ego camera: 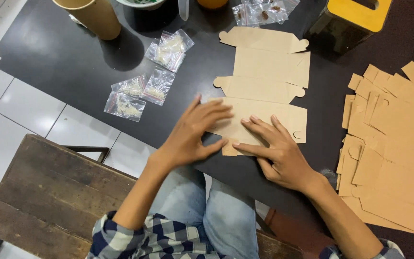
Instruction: The person folds a flat cardboard piece into a small box, places a small plastic bag inside, and closes the box. They then pick up another flat cardboard piece and begin folding its flaps.
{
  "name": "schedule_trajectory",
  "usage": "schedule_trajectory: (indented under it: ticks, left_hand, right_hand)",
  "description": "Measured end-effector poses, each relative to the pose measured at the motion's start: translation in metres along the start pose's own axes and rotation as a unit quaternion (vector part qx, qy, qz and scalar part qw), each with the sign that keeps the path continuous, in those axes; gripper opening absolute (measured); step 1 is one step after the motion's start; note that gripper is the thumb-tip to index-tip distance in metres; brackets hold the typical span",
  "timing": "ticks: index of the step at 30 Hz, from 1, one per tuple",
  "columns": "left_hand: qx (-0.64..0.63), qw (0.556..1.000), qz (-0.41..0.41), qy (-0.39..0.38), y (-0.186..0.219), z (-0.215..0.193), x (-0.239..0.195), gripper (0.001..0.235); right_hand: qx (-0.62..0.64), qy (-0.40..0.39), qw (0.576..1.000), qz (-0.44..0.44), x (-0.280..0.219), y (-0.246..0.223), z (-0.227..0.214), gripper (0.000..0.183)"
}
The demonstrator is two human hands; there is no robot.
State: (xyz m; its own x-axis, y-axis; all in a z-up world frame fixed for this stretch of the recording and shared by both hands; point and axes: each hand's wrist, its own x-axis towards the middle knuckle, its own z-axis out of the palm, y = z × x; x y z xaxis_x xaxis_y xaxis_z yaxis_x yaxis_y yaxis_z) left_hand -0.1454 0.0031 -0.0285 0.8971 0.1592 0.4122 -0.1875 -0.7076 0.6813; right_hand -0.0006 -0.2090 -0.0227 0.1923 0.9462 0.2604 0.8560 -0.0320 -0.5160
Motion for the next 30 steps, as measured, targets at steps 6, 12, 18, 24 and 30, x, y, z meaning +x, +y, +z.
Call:
schedule_trajectory:
  ticks: [6,12,18,24,30]
  left_hand:
    - [-0.036,0.996,-0.058,-0.051,0.004,-0.01,0.011,0.055]
    - [-0.026,0.994,-0.068,-0.083,0.002,-0.008,0.011,0.069]
    - [-0.052,0.992,-0.055,-0.101,-0.001,-0.011,0.011,0.08]
    - [-0.053,0.992,-0.066,-0.095,0.002,-0.01,0.011,0.074]
    - [-0.039,0.992,-0.089,-0.08,0.005,-0.008,0.013,0.056]
  right_hand:
    - [0.007,-0.008,1.0,0.026,0.003,-0.005,-0.004,0.049]
    - [0.014,-0.01,1.0,0.024,0.003,-0.003,-0.004,0.046]
    - [0.015,-0.017,0.999,0.029,0.004,-0.004,-0.004,0.047]
    - [0.011,-0.013,1.0,0.021,0.003,-0.003,-0.003,0.046]
    - [0.009,-0.014,1.0,0.024,0.004,-0.004,-0.005,0.047]
